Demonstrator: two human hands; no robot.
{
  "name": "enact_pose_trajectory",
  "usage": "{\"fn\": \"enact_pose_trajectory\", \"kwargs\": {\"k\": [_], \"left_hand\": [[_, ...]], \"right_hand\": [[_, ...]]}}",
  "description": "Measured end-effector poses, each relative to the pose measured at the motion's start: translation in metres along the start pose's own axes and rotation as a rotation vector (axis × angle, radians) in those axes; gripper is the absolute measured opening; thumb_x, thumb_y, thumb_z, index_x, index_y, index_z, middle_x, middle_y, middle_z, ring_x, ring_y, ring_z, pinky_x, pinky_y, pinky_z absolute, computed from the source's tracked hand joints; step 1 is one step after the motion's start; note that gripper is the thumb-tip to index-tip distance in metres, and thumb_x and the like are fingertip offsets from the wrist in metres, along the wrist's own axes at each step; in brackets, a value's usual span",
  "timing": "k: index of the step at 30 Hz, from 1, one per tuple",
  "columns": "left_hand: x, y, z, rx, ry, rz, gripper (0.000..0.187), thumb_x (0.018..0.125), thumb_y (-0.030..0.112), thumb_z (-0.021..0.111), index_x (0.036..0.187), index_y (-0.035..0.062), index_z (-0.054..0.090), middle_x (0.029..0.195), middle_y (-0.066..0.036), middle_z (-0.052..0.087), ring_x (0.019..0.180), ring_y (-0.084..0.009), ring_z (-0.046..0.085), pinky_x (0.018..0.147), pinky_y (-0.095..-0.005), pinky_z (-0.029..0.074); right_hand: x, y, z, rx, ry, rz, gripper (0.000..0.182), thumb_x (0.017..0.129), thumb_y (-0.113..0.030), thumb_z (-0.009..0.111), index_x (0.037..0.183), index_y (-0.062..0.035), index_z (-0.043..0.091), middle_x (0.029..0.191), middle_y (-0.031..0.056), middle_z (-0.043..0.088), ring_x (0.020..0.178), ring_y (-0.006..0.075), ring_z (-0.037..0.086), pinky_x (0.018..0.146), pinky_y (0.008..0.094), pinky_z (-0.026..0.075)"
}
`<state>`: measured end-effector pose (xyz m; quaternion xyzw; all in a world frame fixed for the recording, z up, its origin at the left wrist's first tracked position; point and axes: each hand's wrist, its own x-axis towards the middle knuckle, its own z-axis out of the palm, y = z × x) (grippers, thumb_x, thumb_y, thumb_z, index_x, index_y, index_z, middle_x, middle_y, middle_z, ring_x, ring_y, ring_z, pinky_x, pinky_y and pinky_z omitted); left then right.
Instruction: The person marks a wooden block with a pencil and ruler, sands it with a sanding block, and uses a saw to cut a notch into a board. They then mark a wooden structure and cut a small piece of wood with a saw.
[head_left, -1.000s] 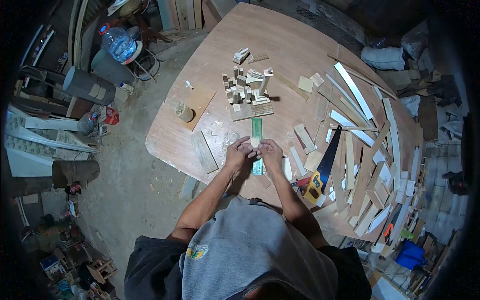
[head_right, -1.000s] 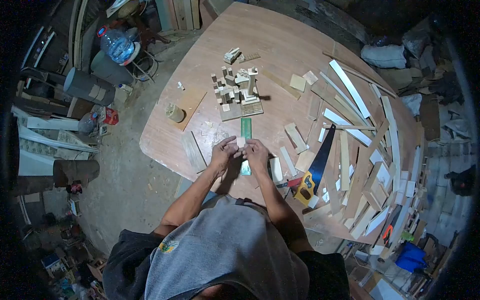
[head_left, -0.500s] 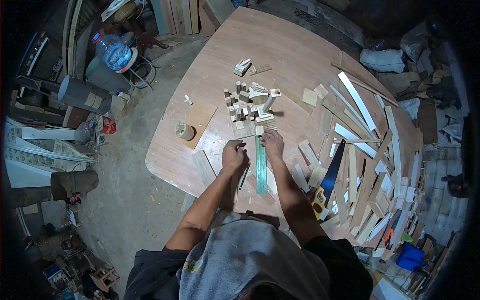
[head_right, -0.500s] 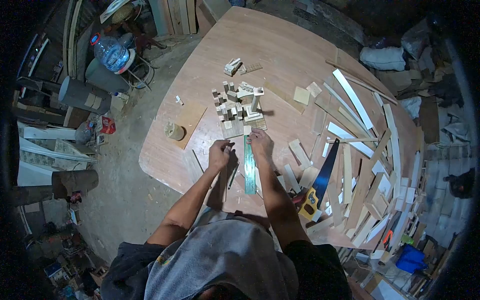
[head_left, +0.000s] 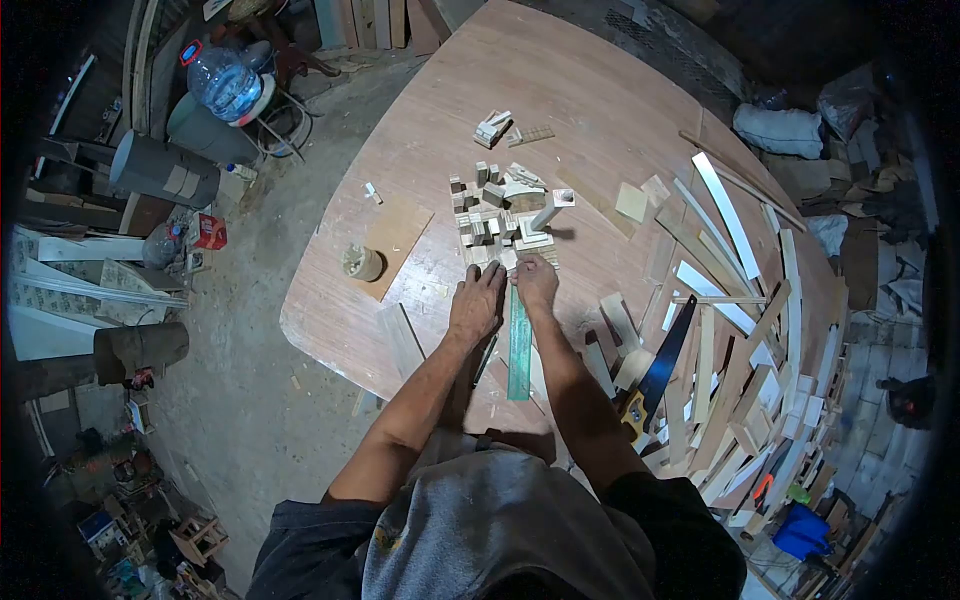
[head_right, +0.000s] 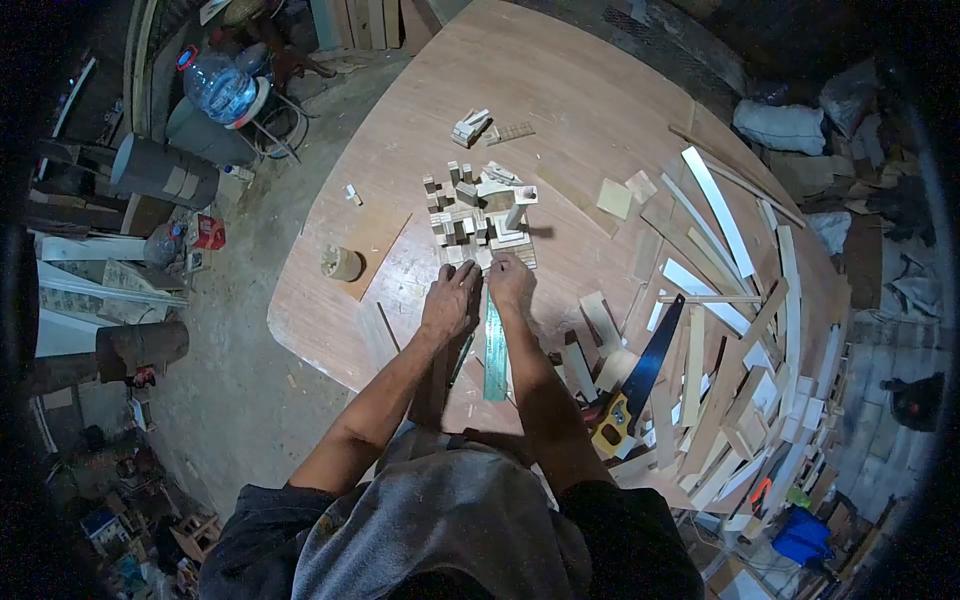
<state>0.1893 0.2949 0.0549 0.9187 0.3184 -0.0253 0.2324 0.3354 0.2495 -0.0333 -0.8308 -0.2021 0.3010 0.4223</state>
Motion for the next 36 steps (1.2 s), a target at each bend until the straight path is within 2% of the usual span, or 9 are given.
{"fn": "enact_pose_trajectory", "kwargs": {"k": [5,9,12,14,17,20,30,32,36], "left_hand": [[0.002,0.001,0.005,0.046,-0.003,0.024,0.079,0.07,0.008,0.074,0.144,0.0052,0.045,0.15,-0.009,0.043,0.127,-0.036,0.044,0.095,-0.0442,0.049],[0.005,0.001,0.009,0.052,0.0,0.027,0.084,0.068,0.007,0.075,0.146,0.0061,0.042,0.153,-0.008,0.04,0.127,-0.0367,0.045,0.096,-0.0453,0.05],[0.006,0.0,0.01,0.039,0.003,0.017,0.088,0.066,0.006,0.076,0.147,0.0073,0.041,0.154,-0.008,0.039,0.127,-0.0374,0.045,0.097,-0.0459,0.05],[0.006,-0.002,0.008,0.026,-0.005,0.009,0.087,0.067,0.005,0.075,0.147,0.0075,0.041,0.154,-0.007,0.039,0.127,-0.0377,0.044,0.097,-0.046,0.05],[0.003,-0.008,0.005,0.026,-0.011,0.046,0.072,0.074,0.007,0.068,0.142,0.0016,0.046,0.153,-0.009,0.04,0.127,-0.0366,0.044,0.093,-0.0434,0.049],[0.0,-0.014,0.01,0.025,-0.005,0.042,0.07,0.075,0.007,0.068,0.141,-0.0016,0.047,0.153,-0.01,0.04,0.126,-0.036,0.044,0.094,-0.0433,0.048],[-0.001,-0.011,0.006,0.042,0.005,0.07,0.069,0.072,0.007,0.072,0.137,-0.0029,0.05,0.15,-0.014,0.043,0.125,-0.0333,0.046,0.096,-0.0409,0.049],[0.0,-0.013,0.008,0.035,0.005,0.068,0.069,0.072,0.007,0.072,0.136,-0.0029,0.05,0.15,-0.014,0.043,0.124,-0.033,0.047,0.096,-0.0409,0.05],[0.002,-0.016,0.013,-0.006,0.054,0.085,0.067,0.072,0.006,0.07,0.136,-0.0025,0.05,0.149,-0.014,0.044,0.123,-0.0347,0.047,0.097,-0.042,0.05]], "right_hand": [[0.016,0.028,0.015,-0.09,0.179,-0.068,0.013,0.085,-0.015,0.068,0.095,-0.0069,0.073,0.08,0.0138,0.073,0.075,0.0303,0.072,0.072,0.0401,0.056],[-0.012,-0.02,-0.004,-0.266,0.239,-0.179,0.015,0.083,-0.015,0.07,0.095,-0.006,0.072,0.079,0.014,0.072,0.075,0.0326,0.07,0.074,0.0419,0.055],[-0.017,-0.03,-0.007,-0.287,0.177,-0.188,0.02,0.082,-0.016,0.072,0.097,-0.0038,0.071,0.084,0.0153,0.071,0.083,0.0343,0.069,0.079,0.0434,0.054],[-0.023,-0.035,-0.009,-0.405,0.197,-0.394,0.026,0.082,-0.018,0.072,0.102,-0.0016,0.069,0.098,0.0184,0.069,0.095,0.0366,0.066,0.085,0.0442,0.053],[-0.031,-0.04,-0.013,-0.376,0.121,-0.413,0.03,0.081,-0.015,0.074,0.106,0.0003,0.068,0.109,0.0227,0.063,0.104,0.0388,0.061,0.091,0.0437,0.05],[-0.035,-0.042,-0.011,-0.45,0.131,-0.438,0.032,0.082,-0.018,0.073,0.109,-0.0009,0.067,0.112,0.0199,0.063,0.103,0.0377,0.062,0.088,0.0458,0.051],[-0.035,-0.028,-0.004,-0.364,0.186,-0.431,0.031,0.08,-0.012,0.076,0.106,0.0024,0.068,0.103,0.0233,0.064,0.1,0.0399,0.061,0.089,0.0447,0.05],[-0.034,-0.025,-0.003,-0.36,0.215,-0.479,0.03,0.079,-0.011,0.076,0.105,0.0016,0.069,0.099,0.0225,0.064,0.093,0.0379,0.062,0.085,0.0444,0.05],[-0.037,-0.022,-0.002,-0.326,0.153,-0.376,0.028,0.079,-0.012,0.076,0.104,-0.0008,0.069,0.101,0.0203,0.065,0.1,0.0381,0.061,0.088,0.0461,0.049]]}}
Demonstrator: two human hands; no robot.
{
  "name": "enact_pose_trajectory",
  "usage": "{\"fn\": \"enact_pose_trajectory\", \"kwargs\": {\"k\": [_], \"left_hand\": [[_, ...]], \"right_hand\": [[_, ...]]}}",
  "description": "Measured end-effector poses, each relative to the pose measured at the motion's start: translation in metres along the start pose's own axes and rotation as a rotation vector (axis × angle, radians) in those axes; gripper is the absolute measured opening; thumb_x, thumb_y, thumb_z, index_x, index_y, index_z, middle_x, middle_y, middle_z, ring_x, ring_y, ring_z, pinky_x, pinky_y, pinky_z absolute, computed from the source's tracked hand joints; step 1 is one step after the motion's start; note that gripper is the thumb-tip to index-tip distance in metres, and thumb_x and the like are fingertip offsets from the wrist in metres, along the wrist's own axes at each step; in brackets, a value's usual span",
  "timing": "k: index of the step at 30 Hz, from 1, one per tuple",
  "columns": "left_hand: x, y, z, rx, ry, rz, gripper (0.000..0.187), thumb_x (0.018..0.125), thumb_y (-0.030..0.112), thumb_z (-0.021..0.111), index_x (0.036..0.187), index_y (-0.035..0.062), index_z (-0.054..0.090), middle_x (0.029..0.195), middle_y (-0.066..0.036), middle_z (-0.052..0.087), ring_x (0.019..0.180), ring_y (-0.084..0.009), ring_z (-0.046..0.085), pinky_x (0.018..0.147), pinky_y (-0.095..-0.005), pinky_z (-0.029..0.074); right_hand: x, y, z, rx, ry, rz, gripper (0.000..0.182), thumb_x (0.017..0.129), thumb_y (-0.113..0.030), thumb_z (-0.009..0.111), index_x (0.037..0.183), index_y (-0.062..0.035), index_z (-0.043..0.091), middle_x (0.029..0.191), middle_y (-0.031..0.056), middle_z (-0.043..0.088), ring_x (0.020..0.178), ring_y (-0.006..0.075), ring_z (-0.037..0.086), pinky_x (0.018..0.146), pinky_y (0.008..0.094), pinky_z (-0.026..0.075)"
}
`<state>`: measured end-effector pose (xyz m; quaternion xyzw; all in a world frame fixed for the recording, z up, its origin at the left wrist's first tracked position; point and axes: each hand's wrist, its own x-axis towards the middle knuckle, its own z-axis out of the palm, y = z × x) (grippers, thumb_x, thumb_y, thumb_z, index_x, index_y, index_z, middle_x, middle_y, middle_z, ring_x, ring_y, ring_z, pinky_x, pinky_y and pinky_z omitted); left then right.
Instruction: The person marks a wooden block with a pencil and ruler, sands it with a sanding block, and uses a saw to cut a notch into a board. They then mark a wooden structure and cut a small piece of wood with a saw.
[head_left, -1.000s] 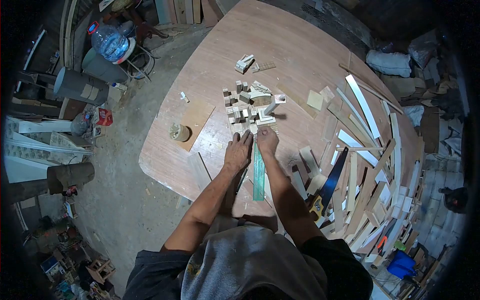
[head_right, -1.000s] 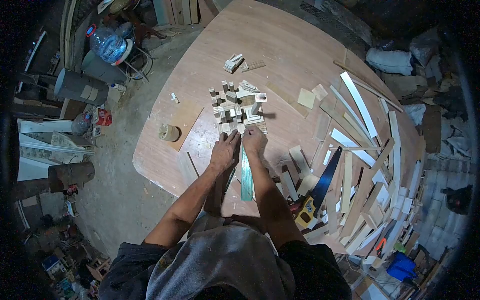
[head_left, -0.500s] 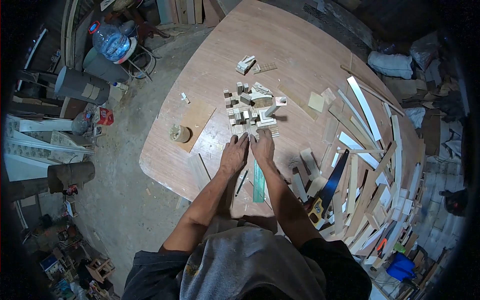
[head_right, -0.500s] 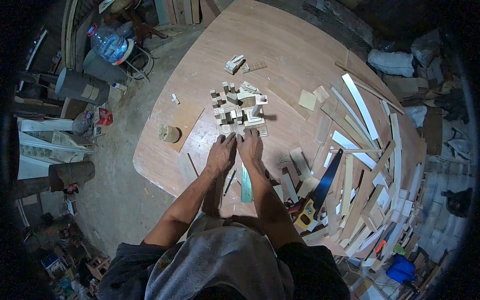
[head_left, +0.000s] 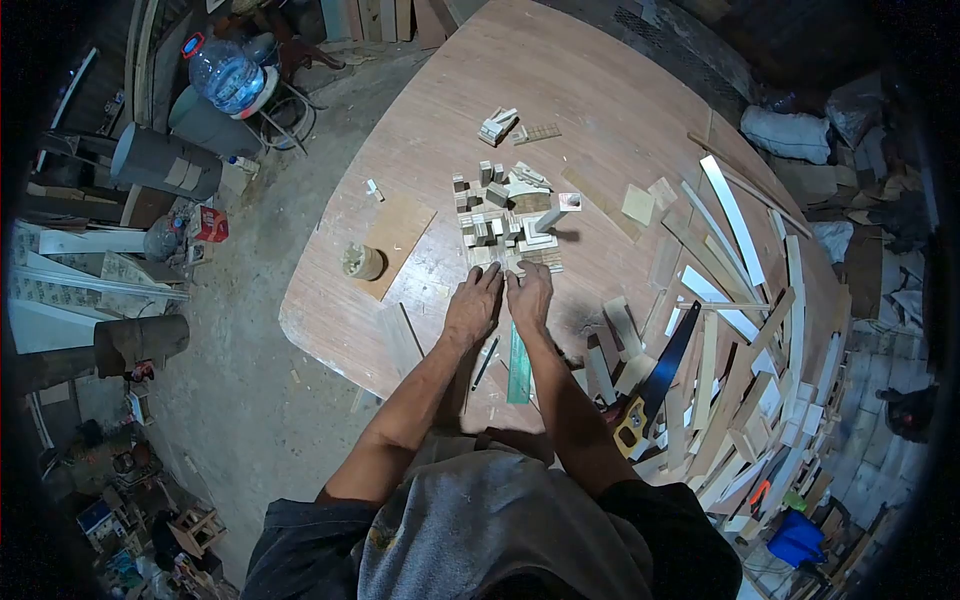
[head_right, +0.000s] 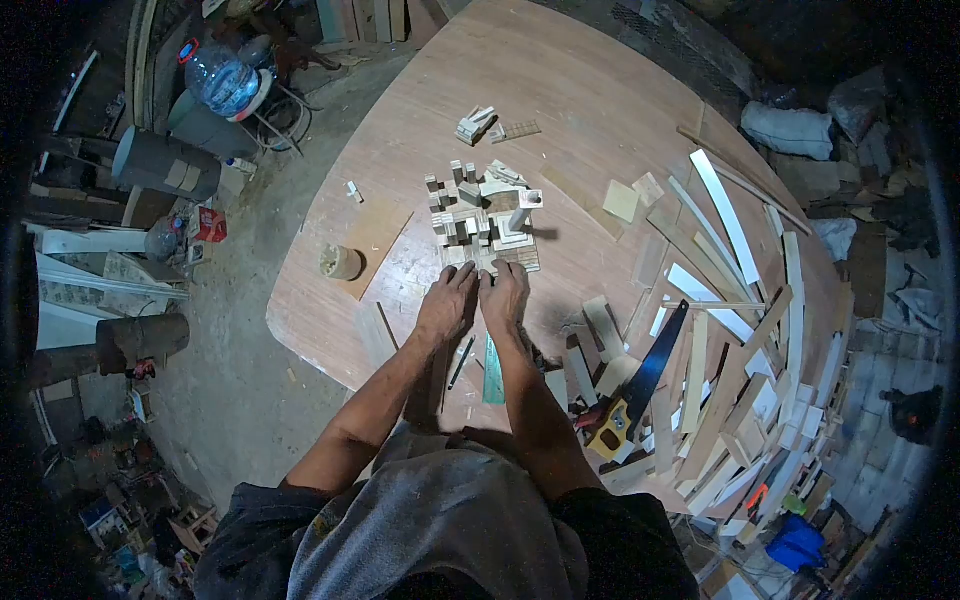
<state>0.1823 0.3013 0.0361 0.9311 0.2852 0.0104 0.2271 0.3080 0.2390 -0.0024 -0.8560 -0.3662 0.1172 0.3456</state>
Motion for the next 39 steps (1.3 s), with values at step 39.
{"fn": "enact_pose_trajectory", "kwargs": {"k": [39], "left_hand": [[-0.012,-0.013,-0.006,-0.207,0.013,-0.024,0.057,0.073,-0.005,0.063,0.129,-0.008,0.053,0.142,-0.02,0.048,0.132,-0.0367,0.044,0.11,-0.0387,0.044]], "right_hand": [[0.007,-0.01,0.008,0.06,0.063,-0.064,0.038,0.076,0.001,0.067,0.114,0.0011,0.064,0.094,0.0187,0.062,0.083,0.0333,0.061,0.076,0.0449,0.05]]}}
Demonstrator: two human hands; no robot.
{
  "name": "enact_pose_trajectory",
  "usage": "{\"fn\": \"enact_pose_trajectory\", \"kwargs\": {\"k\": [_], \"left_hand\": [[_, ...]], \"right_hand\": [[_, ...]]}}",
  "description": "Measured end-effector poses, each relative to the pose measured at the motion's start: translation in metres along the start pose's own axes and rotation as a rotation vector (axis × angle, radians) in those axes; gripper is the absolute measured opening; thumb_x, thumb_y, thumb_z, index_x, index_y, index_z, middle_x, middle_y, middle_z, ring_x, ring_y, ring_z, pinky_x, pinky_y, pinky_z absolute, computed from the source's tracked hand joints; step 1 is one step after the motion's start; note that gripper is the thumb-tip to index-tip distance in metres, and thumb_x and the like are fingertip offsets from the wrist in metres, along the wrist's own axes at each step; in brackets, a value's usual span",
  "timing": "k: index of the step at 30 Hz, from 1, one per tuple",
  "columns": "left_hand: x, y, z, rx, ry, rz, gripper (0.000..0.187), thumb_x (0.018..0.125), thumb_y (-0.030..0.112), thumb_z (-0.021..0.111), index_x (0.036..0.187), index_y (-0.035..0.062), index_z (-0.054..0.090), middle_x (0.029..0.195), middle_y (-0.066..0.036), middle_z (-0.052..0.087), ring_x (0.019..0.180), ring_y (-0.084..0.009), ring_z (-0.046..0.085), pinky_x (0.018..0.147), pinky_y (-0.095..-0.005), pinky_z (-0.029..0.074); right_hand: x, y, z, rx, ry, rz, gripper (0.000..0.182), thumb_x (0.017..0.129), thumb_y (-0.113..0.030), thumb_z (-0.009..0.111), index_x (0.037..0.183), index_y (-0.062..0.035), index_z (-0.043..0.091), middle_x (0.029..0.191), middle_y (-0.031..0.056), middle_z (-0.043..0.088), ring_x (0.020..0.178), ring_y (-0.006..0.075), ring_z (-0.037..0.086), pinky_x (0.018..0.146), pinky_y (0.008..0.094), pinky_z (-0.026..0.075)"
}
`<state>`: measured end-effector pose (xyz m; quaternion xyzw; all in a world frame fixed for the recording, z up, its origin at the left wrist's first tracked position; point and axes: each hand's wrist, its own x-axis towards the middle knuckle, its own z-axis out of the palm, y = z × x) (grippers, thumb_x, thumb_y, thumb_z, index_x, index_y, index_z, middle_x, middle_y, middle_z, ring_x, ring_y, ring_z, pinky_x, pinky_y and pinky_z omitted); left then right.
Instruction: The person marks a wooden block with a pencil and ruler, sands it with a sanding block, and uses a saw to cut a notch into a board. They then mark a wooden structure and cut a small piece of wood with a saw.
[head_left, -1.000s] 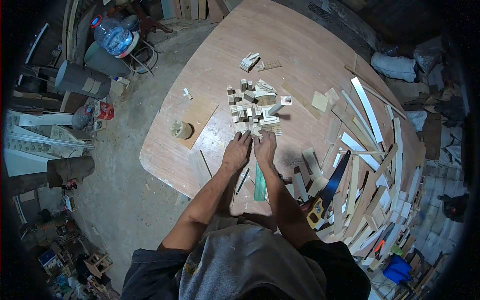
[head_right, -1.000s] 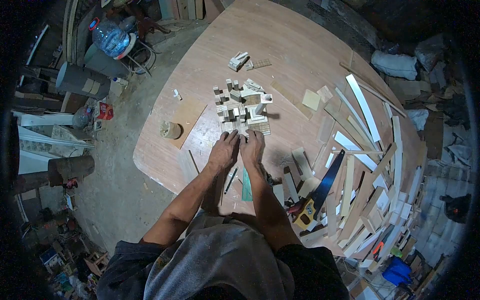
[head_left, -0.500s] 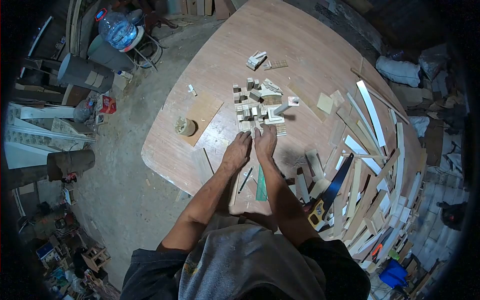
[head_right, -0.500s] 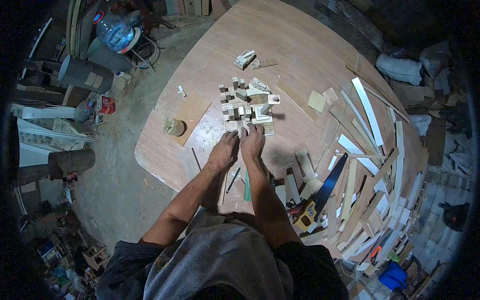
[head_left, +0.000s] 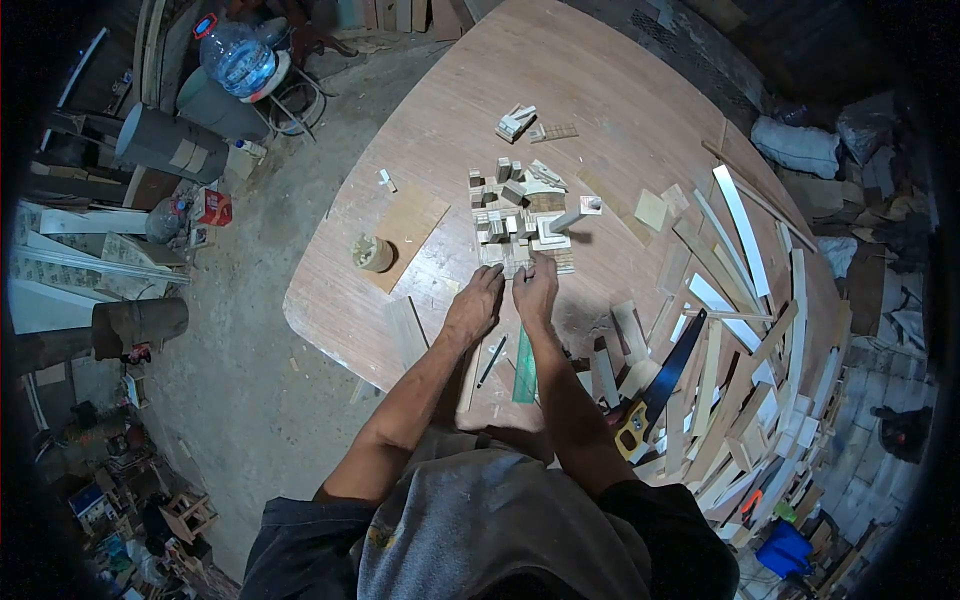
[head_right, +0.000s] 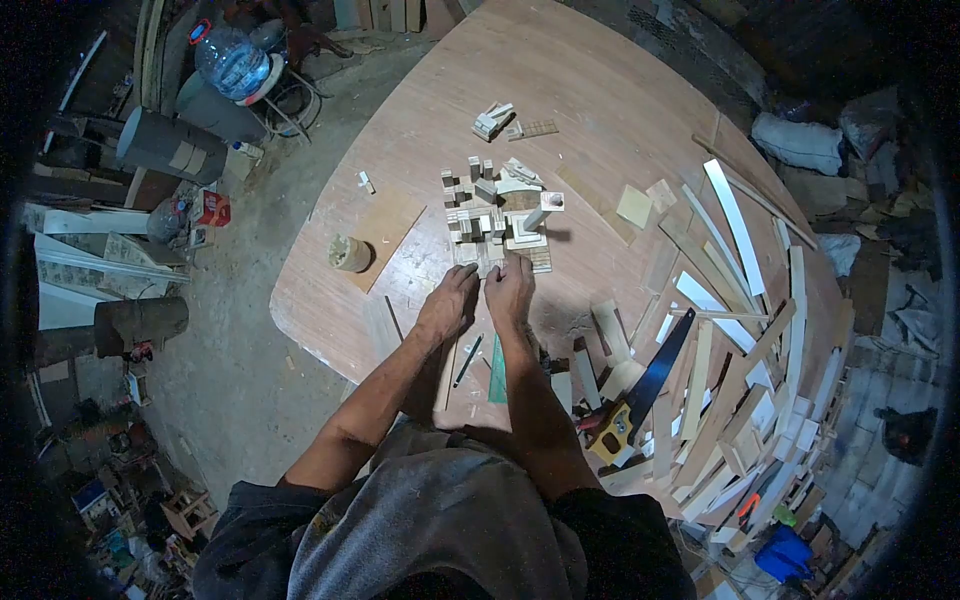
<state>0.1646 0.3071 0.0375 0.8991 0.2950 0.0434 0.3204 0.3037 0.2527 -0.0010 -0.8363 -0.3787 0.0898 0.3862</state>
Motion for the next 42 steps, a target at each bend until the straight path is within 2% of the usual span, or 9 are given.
{"fn": "enact_pose_trajectory", "kwargs": {"k": [5,7,11,14,26,31,42], "left_hand": [[-0.001,-0.003,0.004,0.042,0.008,0.019,0.058,0.073,-0.005,0.063,0.131,-0.0075,0.052,0.143,-0.02,0.047,0.133,-0.0364,0.043,0.11,-0.0388,0.045],[0.001,-0.006,0.009,0.037,-0.006,-0.01,0.064,0.068,-0.002,0.068,0.13,-0.0048,0.054,0.146,-0.018,0.045,0.135,-0.0361,0.04,0.113,-0.0383,0.041],[0.0,-0.006,0.007,0.037,-0.028,0.001,0.064,0.068,-0.001,0.068,0.13,-0.0054,0.054,0.146,-0.018,0.045,0.135,-0.0367,0.04,0.113,-0.0383,0.041],[0.0,-0.001,0.001,0.028,-0.022,-0.002,0.061,0.072,-0.005,0.065,0.131,-0.0079,0.051,0.144,-0.02,0.047,0.134,-0.0365,0.042,0.111,-0.0381,0.043],[-0.001,0.009,-0.004,0.038,-0.04,-0.015,0.061,0.074,-0.003,0.064,0.134,-0.0046,0.051,0.143,-0.019,0.046,0.133,-0.0359,0.042,0.11,-0.0378,0.044],[0.0,0.006,0.002,0.088,-0.003,0.023,0.058,0.076,-0.002,0.062,0.133,-0.004,0.052,0.142,-0.021,0.047,0.132,-0.0378,0.043,0.108,-0.039,0.045],[0.003,0.011,0.004,0.11,0.017,0.016,0.059,0.074,-0.001,0.065,0.132,-0.0025,0.054,0.136,-0.02,0.051,0.128,-0.0364,0.046,0.108,-0.0372,0.045]], "right_hand": [[0.003,0.0,0.006,-0.032,-0.003,0.012,0.03,0.079,-0.008,0.074,0.107,0.0011,0.067,0.097,0.0198,0.063,0.09,0.0362,0.062,0.08,0.0453,0.051],[0.003,0.002,0.012,-0.017,0.023,-0.005,0.029,0.079,-0.009,0.074,0.105,0.0014,0.068,0.098,0.0203,0.063,0.093,0.0371,0.062,0.082,0.0455,0.051],[0.004,-0.001,0.011,-0.09,0.063,-0.068,0.028,0.079,-0.011,0.074,0.103,0.0023,0.069,0.102,0.0213,0.064,0.1,0.0379,0.061,0.087,0.0459,0.05],[-0.001,-0.003,0.004,-0.074,0.012,-0.003,0.026,0.081,-0.011,0.073,0.103,0.0022,0.069,0.102,0.0211,0.064,0.1,0.0381,0.06,0.087,0.0457,0.05],[-0.015,0.009,0.002,-0.018,0.02,0.052,0.027,0.082,-0.011,0.071,0.107,0.0004,0.072,0.098,0.0182,0.062,0.098,0.0352,0.058,0.086,0.0444,0.049],[-0.013,0.008,-0.001,-0.004,0.014,0.042,0.028,0.082,-0.01,0.071,0.108,0.0003,0.072,0.097,0.0178,0.061,0.097,0.0349,0.058,0.085,0.0443,0.049],[-0.014,0.01,-0.004,0.006,0.014,-0.022,0.026,0.082,-0.008,0.07,0.107,-0.0004,0.073,0.098,0.0179,0.061,0.097,0.0354,0.058,0.086,0.0441,0.049]]}}
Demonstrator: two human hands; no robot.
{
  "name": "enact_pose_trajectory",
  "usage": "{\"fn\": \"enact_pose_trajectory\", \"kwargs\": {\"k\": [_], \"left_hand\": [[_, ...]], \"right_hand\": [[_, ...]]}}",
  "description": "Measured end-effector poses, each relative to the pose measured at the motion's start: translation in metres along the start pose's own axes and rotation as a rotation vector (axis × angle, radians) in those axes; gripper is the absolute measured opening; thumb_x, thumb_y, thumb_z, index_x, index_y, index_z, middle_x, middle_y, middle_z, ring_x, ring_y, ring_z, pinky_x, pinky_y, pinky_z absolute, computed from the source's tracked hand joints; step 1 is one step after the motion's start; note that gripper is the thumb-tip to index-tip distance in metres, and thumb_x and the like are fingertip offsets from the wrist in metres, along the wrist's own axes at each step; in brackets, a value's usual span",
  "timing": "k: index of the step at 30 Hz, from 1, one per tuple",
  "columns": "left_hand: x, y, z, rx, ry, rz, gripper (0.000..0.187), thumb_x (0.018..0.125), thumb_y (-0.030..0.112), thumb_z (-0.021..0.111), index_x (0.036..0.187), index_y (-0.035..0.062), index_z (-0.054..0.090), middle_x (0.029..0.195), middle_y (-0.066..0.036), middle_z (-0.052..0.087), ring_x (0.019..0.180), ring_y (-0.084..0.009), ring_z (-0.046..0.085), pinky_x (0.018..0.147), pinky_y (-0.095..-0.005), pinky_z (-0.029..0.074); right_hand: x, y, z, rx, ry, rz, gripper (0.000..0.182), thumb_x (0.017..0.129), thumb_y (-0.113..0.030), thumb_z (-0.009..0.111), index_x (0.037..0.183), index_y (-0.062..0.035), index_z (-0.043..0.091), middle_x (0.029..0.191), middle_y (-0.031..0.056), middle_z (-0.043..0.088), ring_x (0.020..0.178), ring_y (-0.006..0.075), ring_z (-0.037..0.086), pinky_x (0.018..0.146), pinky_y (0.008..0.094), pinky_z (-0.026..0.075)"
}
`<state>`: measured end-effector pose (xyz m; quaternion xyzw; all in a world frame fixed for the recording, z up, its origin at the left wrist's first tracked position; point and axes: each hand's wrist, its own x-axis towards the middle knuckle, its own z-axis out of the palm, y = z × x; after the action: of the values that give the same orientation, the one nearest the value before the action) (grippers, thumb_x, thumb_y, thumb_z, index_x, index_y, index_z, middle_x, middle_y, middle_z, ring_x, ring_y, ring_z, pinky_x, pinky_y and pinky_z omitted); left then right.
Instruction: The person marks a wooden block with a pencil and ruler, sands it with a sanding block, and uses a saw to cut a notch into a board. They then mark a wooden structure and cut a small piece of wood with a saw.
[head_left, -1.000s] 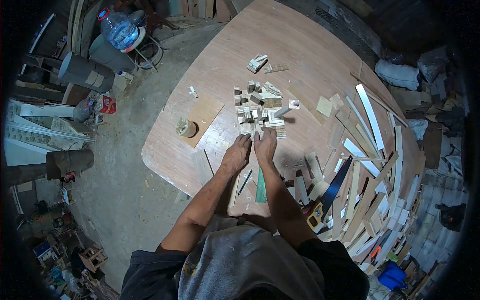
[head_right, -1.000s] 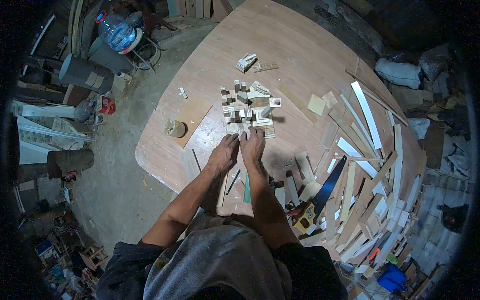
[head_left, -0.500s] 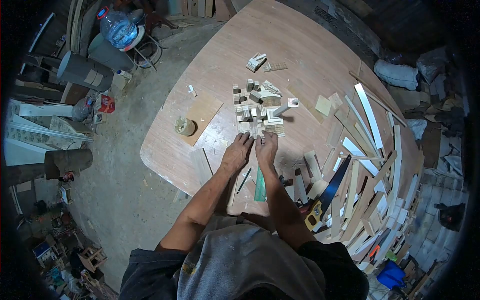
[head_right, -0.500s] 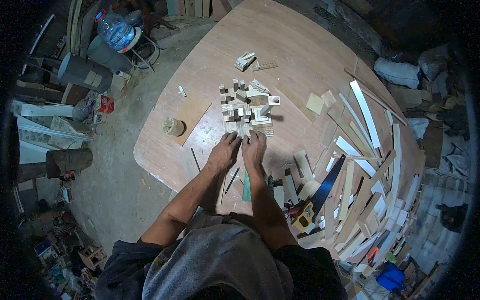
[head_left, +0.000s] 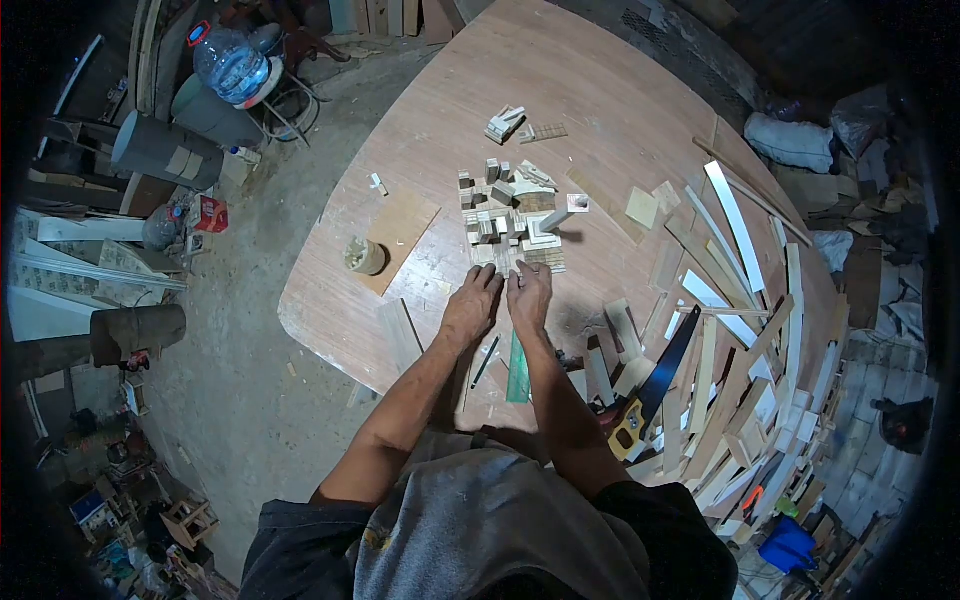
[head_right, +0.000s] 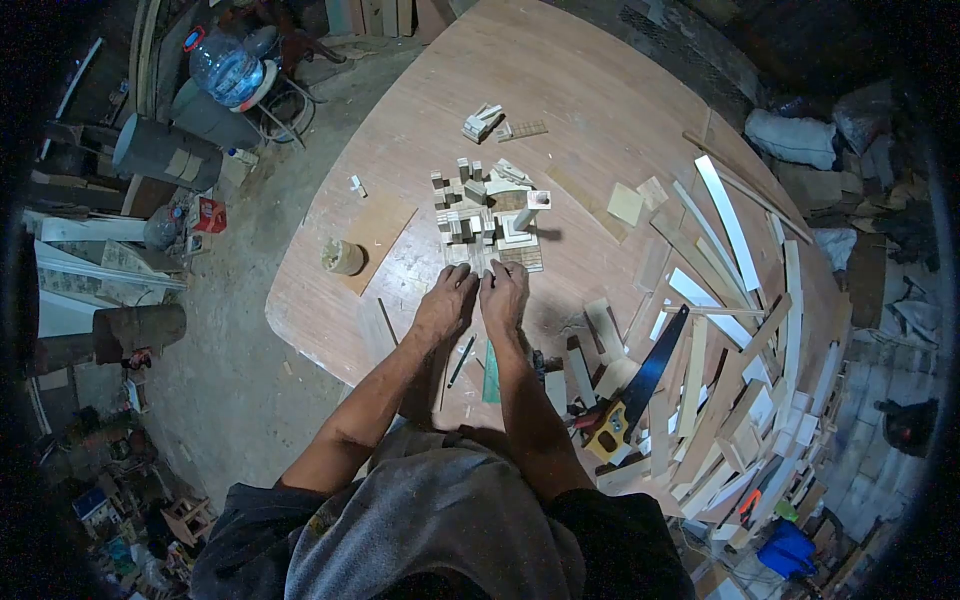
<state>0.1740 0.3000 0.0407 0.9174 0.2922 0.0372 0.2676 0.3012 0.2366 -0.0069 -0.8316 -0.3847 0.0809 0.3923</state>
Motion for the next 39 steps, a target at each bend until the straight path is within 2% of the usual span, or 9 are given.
{"fn": "enact_pose_trajectory", "kwargs": {"k": [5,8,10,14,19,27,33,35,39], "left_hand": [[0.009,0.0,0.005,0.052,0.001,0.012,0.058,0.077,0.001,0.064,0.134,-0.0015,0.052,0.131,-0.018,0.052,0.121,-0.0363,0.049,0.105,-0.0376,0.047],[0.015,0.001,0.008,0.016,0.004,-0.017,0.061,0.077,0.003,0.061,0.137,-0.0011,0.049,0.127,-0.02,0.052,0.117,-0.0383,0.049,0.104,-0.0412,0.045],[0.019,0.005,0.004,0.024,-0.075,-0.076,0.061,0.078,0.004,0.061,0.138,-0.0004,0.049,0.125,-0.019,0.052,0.115,-0.0371,0.049,0.103,-0.0408,0.045],[0.022,0.008,0.003,0.088,-0.106,-0.073,0.059,0.08,0.005,0.061,0.138,0.0019,0.05,0.126,-0.017,0.052,0.116,-0.0361,0.049,0.102,-0.0397,0.046],[0.02,0.009,0.007,0.116,-0.052,-0.086,0.055,0.084,0.008,0.06,0.138,0.0047,0.051,0.129,-0.015,0.051,0.117,-0.0361,0.049,0.098,-0.0376,0.052],[0.024,0.017,0.003,0.086,-0.076,-0.126,0.057,0.085,0.009,0.059,0.141,0.0093,0.048,0.126,-0.016,0.05,0.116,-0.0361,0.049,0.095,-0.0395,0.054],[0.034,0.015,0.006,0.18,-0.119,-0.115,0.053,0.088,0.011,0.057,0.141,0.0101,0.048,0.123,-0.014,0.052,0.11,-0.0353,0.052,0.091,-0.0397,0.054],[0.036,0.013,0.01,0.236,-0.133,-0.097,0.051,0.089,0.012,0.057,0.14,0.01,0.049,0.123,-0.014,0.052,0.109,-0.035,0.053,0.089,-0.0398,0.055],[0.038,0.012,0.018,0.244,-0.106,-0.094,0.052,0.09,0.011,0.055,0.141,0.01,0.048,0.124,-0.016,0.052,0.108,-0.0357,0.053,0.091,-0.04,0.053]], "right_hand": [[0.002,-0.002,-0.002,-0.099,-0.032,-0.007,0.026,0.081,-0.009,0.071,0.106,-0.0004,0.074,0.096,0.0167,0.061,0.096,0.034,0.058,0.085,0.0435,0.049],[0.002,-0.002,-0.002,-0.086,-0.005,-0.04,0.026,0.081,-0.01,0.072,0.105,-0.0008,0.074,0.093,0.0158,0.061,0.093,0.0331,0.058,0.084,0.0434,0.049],[0.002,-0.002,-0.001,-0.081,0.002,-0.045,0.026,0.08,-0.01,0.073,0.104,-0.001,0.075,0.092,0.0154,0.061,0.093,0.0328,0.058,0.083,0.0433,0.049],[0.001,0.0,0.0,-0.088,0.011,-0.044,0.026,0.079,-0.01,0.074,0.103,-0.0017,0.075,0.089,0.0148,0.06,0.09,0.0322,0.058,0.08,0.0429,0.049],[0.001,0.002,0.002,-0.079,0.025,-0.048,0.026,0.079,-0.01,0.074,0.103,-0.0024,0.075,0.088,0.0148,0.06,0.088,0.0322,0.058,0.079,0.0432,0.049],[0.004,-0.007,-0.005,-0.078,0.005,-0.038,0.023,0.081,-0.008,0.072,0.103,-0.0041,0.076,0.088,0.0153,0.059,0.088,0.0328,0.058,0.077,0.0434,0.049],[0.004,-0.006,-0.004,-0.02,0.01,-0.025,0.021,0.083,-0.006,0.07,0.102,-0.0036,0.076,0.09,0.0157,0.06,0.089,0.0337,0.058,0.079,0.0434,0.049],[0.005,-0.006,-0.006,-0.068,-0.058,0.002,0.024,0.083,-0.006,0.069,0.106,-0.003,0.074,0.095,0.0168,0.06,0.091,0.0342,0.059,0.082,0.0432,0.049],[0.003,-0.01,-0.021,-0.081,-0.04,-0.033,0.031,0.082,-0.003,0.069,0.112,-0.0015,0.072,0.1,0.0189,0.06,0.091,0.0352,0.059,0.083,0.0431,0.051]]}}
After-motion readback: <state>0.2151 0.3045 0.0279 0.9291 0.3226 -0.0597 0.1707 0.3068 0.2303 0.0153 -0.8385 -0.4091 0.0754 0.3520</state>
